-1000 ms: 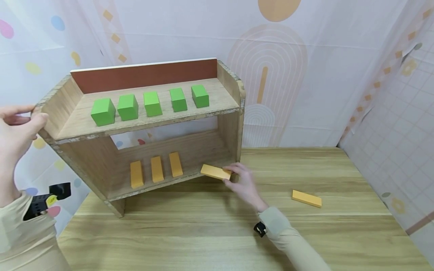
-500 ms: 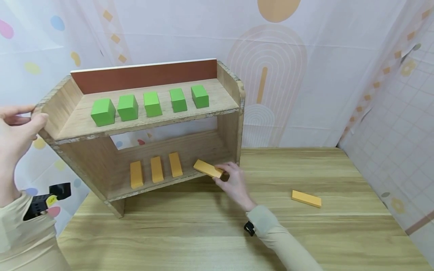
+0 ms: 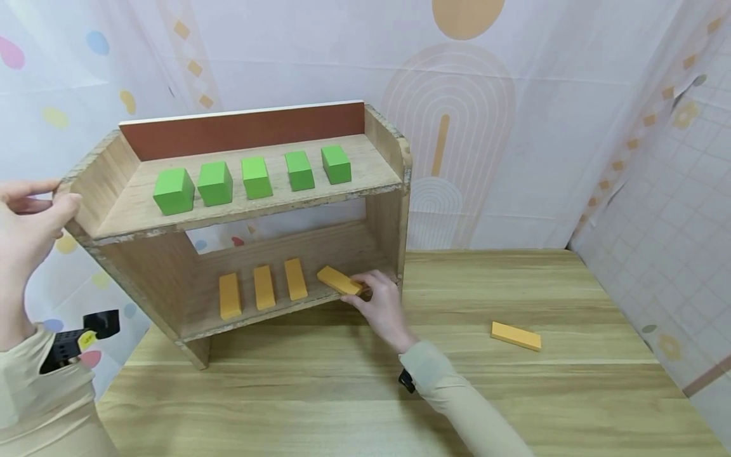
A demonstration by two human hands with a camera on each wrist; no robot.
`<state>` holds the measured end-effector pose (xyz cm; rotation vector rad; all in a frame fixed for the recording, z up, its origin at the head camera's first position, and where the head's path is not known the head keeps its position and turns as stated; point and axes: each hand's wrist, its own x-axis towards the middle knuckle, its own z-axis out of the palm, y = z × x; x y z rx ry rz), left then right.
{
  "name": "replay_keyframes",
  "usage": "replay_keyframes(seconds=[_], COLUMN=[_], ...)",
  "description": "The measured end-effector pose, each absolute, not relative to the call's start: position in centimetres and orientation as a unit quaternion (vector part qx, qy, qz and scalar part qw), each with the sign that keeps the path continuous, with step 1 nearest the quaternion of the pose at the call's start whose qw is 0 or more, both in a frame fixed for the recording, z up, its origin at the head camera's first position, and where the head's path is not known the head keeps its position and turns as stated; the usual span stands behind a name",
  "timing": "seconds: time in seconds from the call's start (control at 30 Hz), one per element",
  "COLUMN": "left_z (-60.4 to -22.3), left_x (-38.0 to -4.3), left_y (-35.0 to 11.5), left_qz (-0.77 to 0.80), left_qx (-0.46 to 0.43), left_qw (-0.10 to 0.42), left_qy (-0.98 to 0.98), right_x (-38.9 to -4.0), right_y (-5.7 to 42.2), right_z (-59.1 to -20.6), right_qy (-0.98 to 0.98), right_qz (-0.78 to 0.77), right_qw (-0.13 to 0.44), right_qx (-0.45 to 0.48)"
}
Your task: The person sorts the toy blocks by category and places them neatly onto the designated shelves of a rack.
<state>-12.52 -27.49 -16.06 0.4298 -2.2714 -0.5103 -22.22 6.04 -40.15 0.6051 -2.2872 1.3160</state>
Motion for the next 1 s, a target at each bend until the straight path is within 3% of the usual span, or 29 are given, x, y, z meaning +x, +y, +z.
replay_keyframes(seconds=[0.3, 0.63, 1.0], left_z=[-16.2, -16.0, -16.2], left_x=[-12.5, -12.3, -12.5], left_y=[-27.5, -27.3, -27.5], left_qz=[-0.208, -0.212, -0.203], left_qx=[0.169, 0.171, 0.167], left_qw=[0.373, 0.372, 0.377], left_qy=[-0.888, -0.887, -0.888], right_x=[-21.8, -21.3, -21.3], right_y=[6.5, 7.6, 7.1], right_z=[-40.6, -41.7, -41.7], right_qy=[-0.818, -0.799, -0.82], right_qz=[0.424, 0.137, 0.061], right_qw=[0.206, 0.359, 0.342], right_qx=[0.329, 0.462, 0.455])
